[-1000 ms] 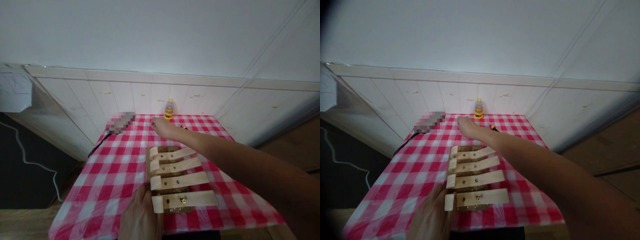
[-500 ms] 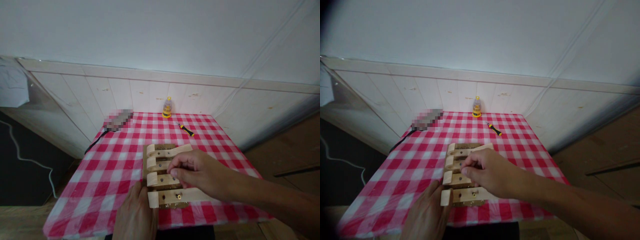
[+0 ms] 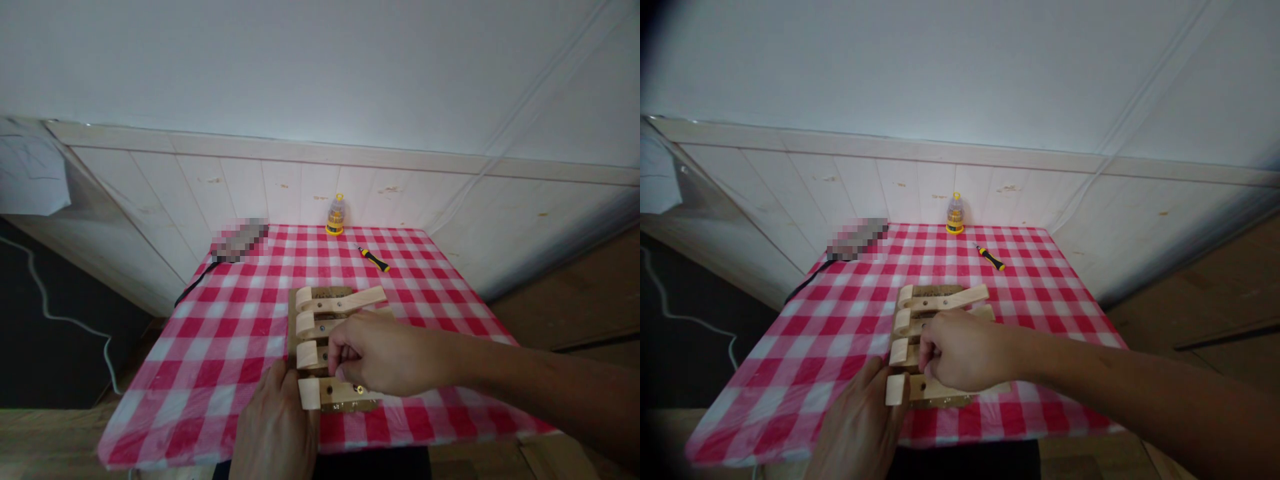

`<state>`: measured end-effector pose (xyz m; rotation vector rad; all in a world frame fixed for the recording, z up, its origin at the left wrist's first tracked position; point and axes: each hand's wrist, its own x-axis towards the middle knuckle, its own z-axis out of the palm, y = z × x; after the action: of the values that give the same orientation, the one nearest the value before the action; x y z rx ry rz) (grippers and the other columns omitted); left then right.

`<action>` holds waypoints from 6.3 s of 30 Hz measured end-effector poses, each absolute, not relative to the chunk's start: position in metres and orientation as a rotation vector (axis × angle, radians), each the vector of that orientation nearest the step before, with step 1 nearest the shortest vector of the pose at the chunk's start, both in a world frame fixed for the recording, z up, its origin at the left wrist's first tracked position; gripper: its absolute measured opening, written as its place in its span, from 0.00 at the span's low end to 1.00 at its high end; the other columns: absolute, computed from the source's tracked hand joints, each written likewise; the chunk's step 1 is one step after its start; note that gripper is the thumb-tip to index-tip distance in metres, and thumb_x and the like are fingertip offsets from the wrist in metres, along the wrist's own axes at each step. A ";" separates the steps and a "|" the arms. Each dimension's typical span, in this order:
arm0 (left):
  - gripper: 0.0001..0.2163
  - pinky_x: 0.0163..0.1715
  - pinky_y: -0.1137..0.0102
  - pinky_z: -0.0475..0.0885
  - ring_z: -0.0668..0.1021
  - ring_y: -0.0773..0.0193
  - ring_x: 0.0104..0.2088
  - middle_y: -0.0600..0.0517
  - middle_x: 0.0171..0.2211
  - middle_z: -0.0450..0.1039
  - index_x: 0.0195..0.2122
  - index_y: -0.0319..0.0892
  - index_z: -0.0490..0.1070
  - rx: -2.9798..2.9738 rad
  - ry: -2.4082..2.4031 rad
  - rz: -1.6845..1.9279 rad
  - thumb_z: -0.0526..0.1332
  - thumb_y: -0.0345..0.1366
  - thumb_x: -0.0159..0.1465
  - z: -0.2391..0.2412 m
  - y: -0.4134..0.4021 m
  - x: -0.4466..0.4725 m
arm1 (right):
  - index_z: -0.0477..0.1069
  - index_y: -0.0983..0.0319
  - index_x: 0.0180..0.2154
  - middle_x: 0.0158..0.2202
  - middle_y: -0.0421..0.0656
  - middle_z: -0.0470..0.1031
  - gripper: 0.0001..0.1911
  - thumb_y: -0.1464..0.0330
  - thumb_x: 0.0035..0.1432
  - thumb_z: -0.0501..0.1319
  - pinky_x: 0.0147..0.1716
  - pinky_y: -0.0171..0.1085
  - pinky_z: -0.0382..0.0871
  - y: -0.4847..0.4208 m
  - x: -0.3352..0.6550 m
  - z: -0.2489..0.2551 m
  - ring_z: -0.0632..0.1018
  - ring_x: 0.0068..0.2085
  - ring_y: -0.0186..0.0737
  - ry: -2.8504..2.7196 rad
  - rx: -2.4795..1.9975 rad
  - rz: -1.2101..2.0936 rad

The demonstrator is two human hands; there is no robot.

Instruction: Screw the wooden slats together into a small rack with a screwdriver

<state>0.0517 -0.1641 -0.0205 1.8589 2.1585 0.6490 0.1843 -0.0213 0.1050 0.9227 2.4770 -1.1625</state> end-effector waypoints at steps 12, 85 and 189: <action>0.13 0.34 0.65 0.76 0.81 0.56 0.35 0.45 0.36 0.75 0.37 0.42 0.74 1.967 2.179 0.662 0.50 0.34 0.71 -0.024 -0.166 0.047 | 0.81 0.64 0.34 0.22 0.36 0.75 0.11 0.81 0.52 0.62 0.23 0.29 0.63 -0.011 0.196 0.112 0.73 0.23 0.31 2.426 1.101 -1.421; 0.13 0.32 0.65 0.78 0.83 0.56 0.34 0.45 0.36 0.78 0.42 0.41 0.77 1.974 2.104 0.704 0.52 0.34 0.71 -0.015 -0.164 0.043 | 0.74 0.65 0.26 0.20 0.36 0.68 0.06 0.73 0.54 0.62 0.20 0.32 0.55 -0.027 0.169 0.094 0.68 0.21 0.30 2.523 0.614 -0.991; 0.17 0.45 0.58 0.76 0.81 0.53 0.43 0.44 0.41 0.78 0.41 0.41 0.77 1.752 2.081 0.582 0.48 0.34 0.72 -0.006 -0.159 0.050 | 0.76 0.50 0.51 0.41 0.44 0.84 0.16 0.57 0.61 0.68 0.36 0.39 0.84 -0.106 0.291 0.103 0.86 0.36 0.47 3.270 2.124 -1.108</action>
<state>0.0497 -0.1594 -0.0056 1.7520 2.0809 0.5824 0.2913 -0.1064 0.1028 2.1241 3.2695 -1.1077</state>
